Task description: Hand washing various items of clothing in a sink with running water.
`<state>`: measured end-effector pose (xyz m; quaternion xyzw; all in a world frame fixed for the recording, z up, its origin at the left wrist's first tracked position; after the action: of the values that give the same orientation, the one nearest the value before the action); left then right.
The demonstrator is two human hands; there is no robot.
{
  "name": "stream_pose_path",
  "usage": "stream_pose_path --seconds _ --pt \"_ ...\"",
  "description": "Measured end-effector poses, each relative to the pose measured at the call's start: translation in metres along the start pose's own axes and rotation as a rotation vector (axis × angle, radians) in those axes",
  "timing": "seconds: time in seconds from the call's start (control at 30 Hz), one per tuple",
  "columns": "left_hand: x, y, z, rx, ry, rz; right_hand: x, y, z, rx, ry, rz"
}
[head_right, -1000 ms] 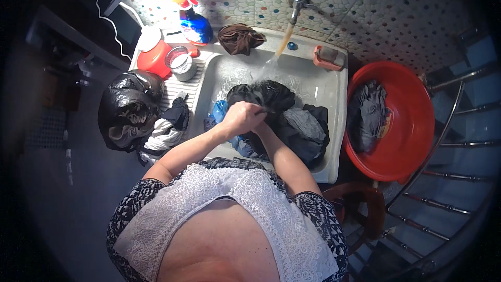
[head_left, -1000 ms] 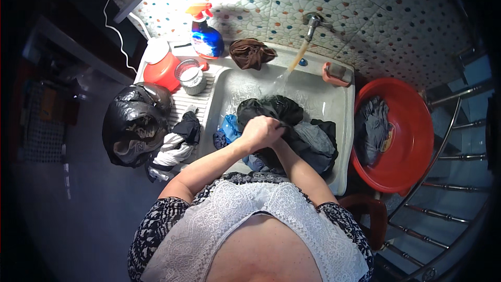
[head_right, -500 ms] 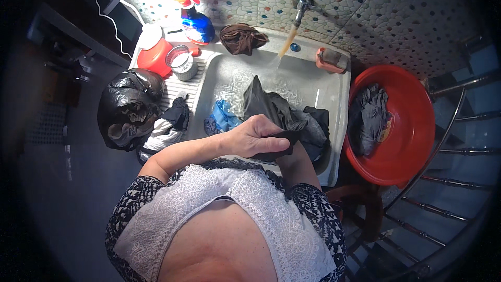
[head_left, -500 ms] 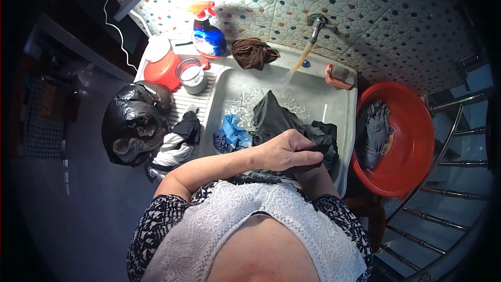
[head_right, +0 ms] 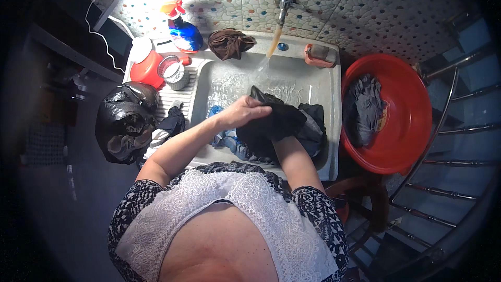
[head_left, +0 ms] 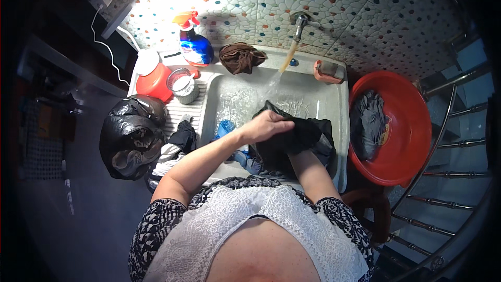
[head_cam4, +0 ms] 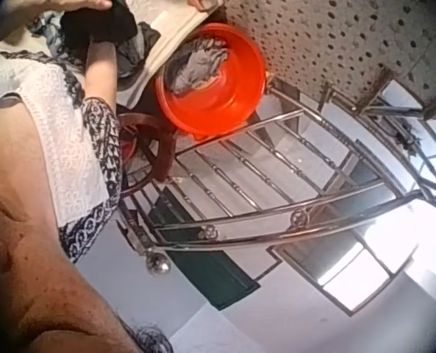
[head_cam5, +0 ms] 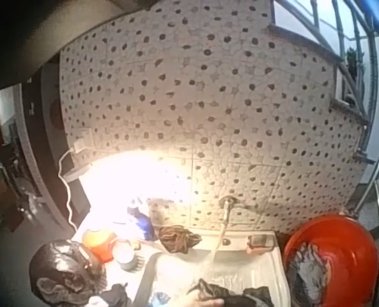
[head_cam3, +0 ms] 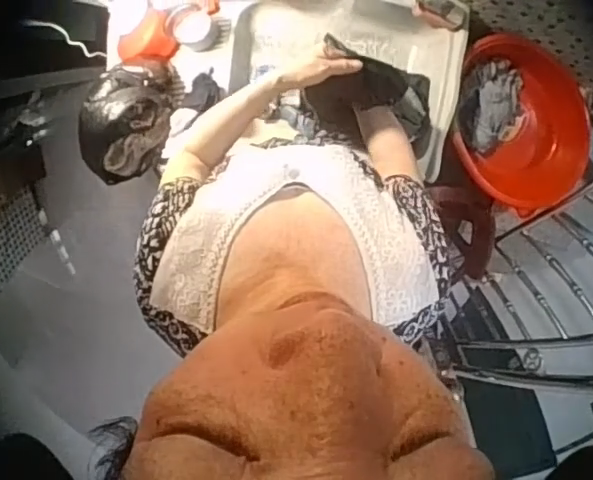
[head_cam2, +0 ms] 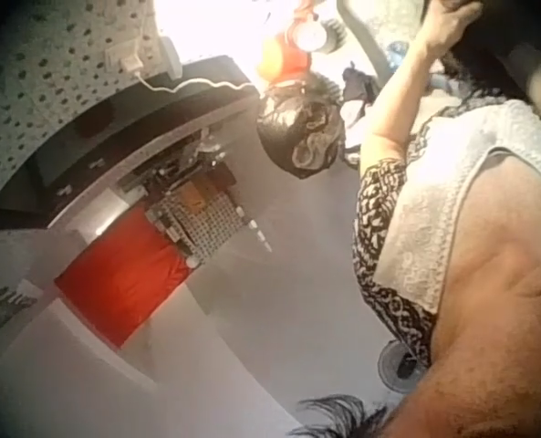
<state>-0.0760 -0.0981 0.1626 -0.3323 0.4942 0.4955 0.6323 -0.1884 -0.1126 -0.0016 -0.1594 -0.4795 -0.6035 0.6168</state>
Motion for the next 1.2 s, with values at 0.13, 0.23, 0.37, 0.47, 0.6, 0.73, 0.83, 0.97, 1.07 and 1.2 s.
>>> stream_pose_path --seconds 0.13,0.23,0.37,0.47,0.6,0.73,0.83,0.97,1.07,1.2 --pt "0.044 -0.074 -0.037 -0.177 -0.098 0.009 0.0 0.012 -0.003 -0.062 0.035 -0.068" --pt "0.055 -0.16 -0.051 -0.416 0.063 -0.202 0.005 0.017 -0.009 -0.089 0.068 -0.114" --pt "0.094 -0.208 -0.064 -0.523 -0.091 0.065 -0.009 -0.009 -0.005 0.091 0.156 0.524" --pt "0.143 -0.22 -0.065 -0.453 -0.186 -0.004 -0.008 0.035 0.016 0.111 0.407 -0.048" --pt "0.157 -0.194 -0.032 -0.555 -0.317 -0.201 0.006 0.039 -0.019 0.079 0.251 -0.443" --pt "0.192 -0.068 0.035 0.197 -0.643 -0.018 0.04 0.081 -0.024 -0.007 0.149 -0.533" --pt "0.201 -0.011 0.055 0.367 -0.726 0.292 0.101 0.143 0.011 0.162 -0.045 -0.692" --pt "0.192 0.005 0.025 0.184 -0.597 0.602 0.141 0.173 0.057 0.11 -0.14 -0.741" --pt "0.195 0.017 0.009 0.397 -0.482 0.337 0.179 0.194 0.098 0.171 -0.233 -0.804" --pt "0.307 -0.013 -0.019 0.018 -0.671 0.587 0.222 0.219 0.14 0.505 -0.404 -0.958"
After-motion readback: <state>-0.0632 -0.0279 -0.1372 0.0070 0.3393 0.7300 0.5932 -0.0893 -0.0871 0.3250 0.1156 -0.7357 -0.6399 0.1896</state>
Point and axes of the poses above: each hand's wrist, its own z-axis away from the middle knuckle, its own y-axis out of the palm, x = y × z, the point moved 10 cm from there along -z, towards the middle knuckle, and after that the axes turned 2 degrees about -y, right-handed, at the moved point
